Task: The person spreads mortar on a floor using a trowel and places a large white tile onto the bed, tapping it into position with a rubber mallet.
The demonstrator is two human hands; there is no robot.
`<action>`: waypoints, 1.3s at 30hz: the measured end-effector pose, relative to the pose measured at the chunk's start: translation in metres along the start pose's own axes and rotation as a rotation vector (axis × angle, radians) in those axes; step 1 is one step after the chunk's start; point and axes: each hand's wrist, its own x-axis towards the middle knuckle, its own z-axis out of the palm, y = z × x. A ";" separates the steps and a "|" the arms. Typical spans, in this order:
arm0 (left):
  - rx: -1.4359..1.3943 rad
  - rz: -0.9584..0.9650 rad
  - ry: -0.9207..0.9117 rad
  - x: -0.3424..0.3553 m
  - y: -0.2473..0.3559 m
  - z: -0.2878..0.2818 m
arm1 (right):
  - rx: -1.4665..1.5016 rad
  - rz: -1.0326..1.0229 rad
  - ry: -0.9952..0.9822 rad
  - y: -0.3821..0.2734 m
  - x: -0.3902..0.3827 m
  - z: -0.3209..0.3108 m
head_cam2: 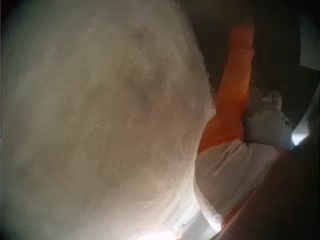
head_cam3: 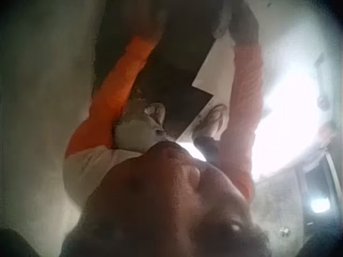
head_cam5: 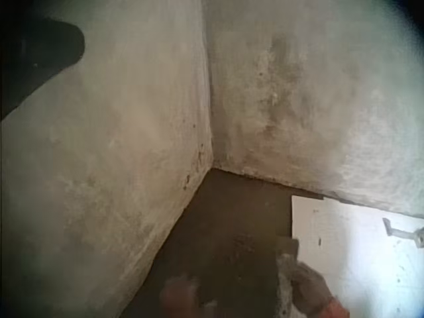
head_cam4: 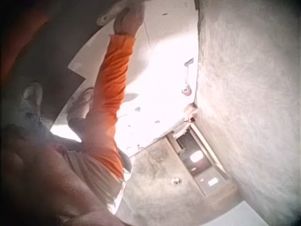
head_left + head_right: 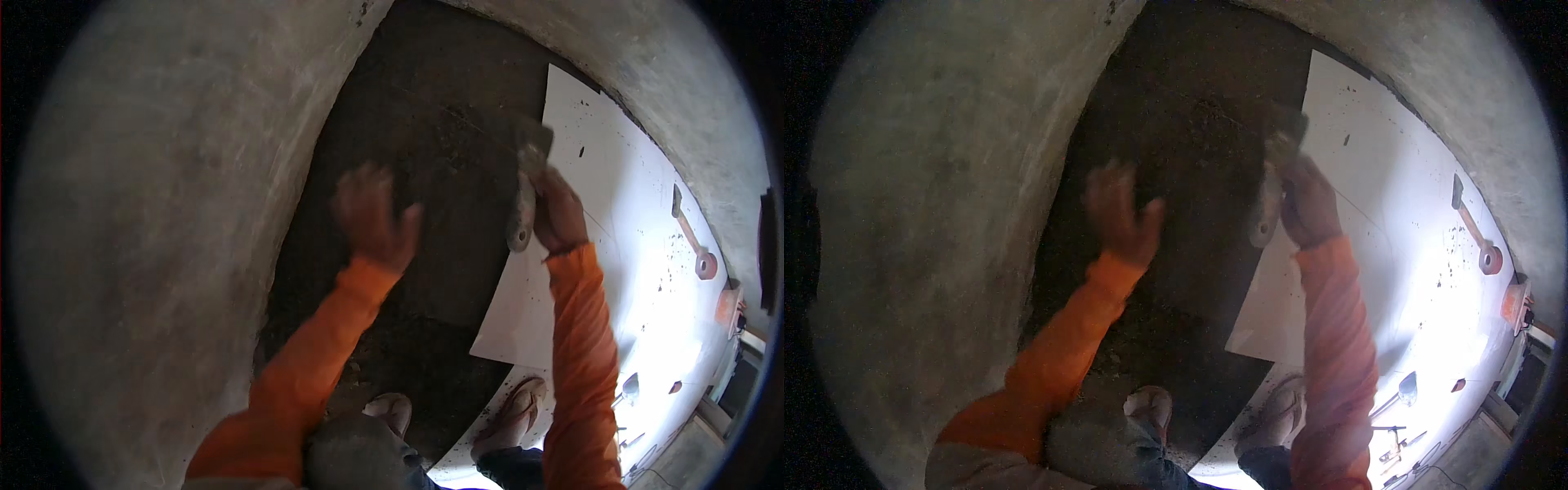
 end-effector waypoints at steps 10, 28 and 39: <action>0.192 -0.221 -0.128 -0.067 -0.038 -0.024 | -1.795 -0.755 0.139 0.030 0.291 0.067; 0.161 -0.144 -0.136 -0.064 -0.046 -0.017 | -1.926 -0.951 0.187 0.080 0.361 0.112; 0.151 -0.147 -0.128 -0.066 -0.044 -0.015 | -1.869 -0.983 0.174 0.069 0.352 0.103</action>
